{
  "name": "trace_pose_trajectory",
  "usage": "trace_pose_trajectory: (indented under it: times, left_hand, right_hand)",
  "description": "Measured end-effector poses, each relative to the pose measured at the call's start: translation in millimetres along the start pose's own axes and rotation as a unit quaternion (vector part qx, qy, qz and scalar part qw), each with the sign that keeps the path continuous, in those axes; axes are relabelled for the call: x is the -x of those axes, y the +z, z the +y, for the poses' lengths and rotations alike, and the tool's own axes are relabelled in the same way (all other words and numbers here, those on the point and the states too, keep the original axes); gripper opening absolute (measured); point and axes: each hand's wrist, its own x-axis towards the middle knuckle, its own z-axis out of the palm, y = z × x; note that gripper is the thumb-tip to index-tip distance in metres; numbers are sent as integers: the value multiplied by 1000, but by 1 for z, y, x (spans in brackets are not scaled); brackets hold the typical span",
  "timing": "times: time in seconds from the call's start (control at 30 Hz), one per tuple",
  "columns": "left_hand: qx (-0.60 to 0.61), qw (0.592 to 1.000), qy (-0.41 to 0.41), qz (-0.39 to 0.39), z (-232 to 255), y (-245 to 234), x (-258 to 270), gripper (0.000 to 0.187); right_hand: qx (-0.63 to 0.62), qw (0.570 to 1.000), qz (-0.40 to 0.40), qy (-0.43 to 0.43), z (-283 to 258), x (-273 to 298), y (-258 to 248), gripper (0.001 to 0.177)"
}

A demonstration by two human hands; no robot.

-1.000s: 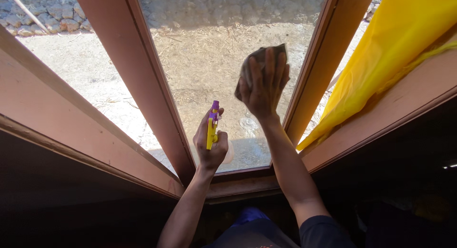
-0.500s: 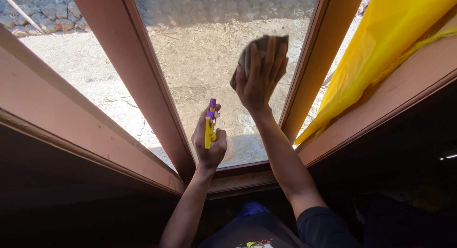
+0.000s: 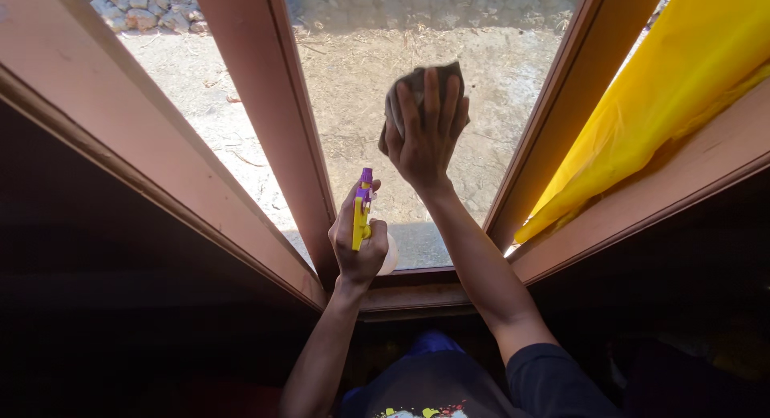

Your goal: The person cleans a wall-mounted mirror and a window using a spray bottle and a cloth. They spray the surfaces and wipe them with the cloth in a repetitive motion.

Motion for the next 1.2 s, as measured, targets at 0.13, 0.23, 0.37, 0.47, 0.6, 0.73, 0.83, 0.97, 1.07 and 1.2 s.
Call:
trace_pose_trajectory:
  times: [0.13,0.23,0.37,0.47,0.6,0.73,0.83,0.97,1.07,1.2]
  left_hand:
    - [6,1000,9,4,4,-5,0,64]
    - [-1,1000,11,14,6,-8,2,62]
    - [-26,1000,12,10,11,-25,4,64]
    - [-56,998,10,4,11,-32,5,64]
    - [-57,998,1,8,10,-32,5,64]
    - [-33,999,25,12,8,-28,3,61]
    - [-42,999,4,15,12,-34,7,63]
    - [-47,999,11,16,11,-37,7,64]
    - [-45,999,5,19,11,-35,7,63]
    - [-33,999,11,14,10,-27,5,63]
  right_hand:
    - [-30,998,13,-57,-25,-19,21,59]
    - [-39,985,-68,-154,-41,11,20,63]
    - [-43,990,-61,-119,-33,25,7,68]
    - [-39,997,-22,-62,-31,-3,8,70]
    - [-46,997,1,-61,-52,-35,19,70]
    - [-53,984,-80,-151,-64,1,19,72]
    - [-81,976,-127,-159,-61,40,4,79]
    - [-31,991,-48,-123,-52,27,2,70]
    - [-28,998,-7,-64,-44,-18,6,69]
    - [-16,993,-22,-115,-53,-27,7,67]
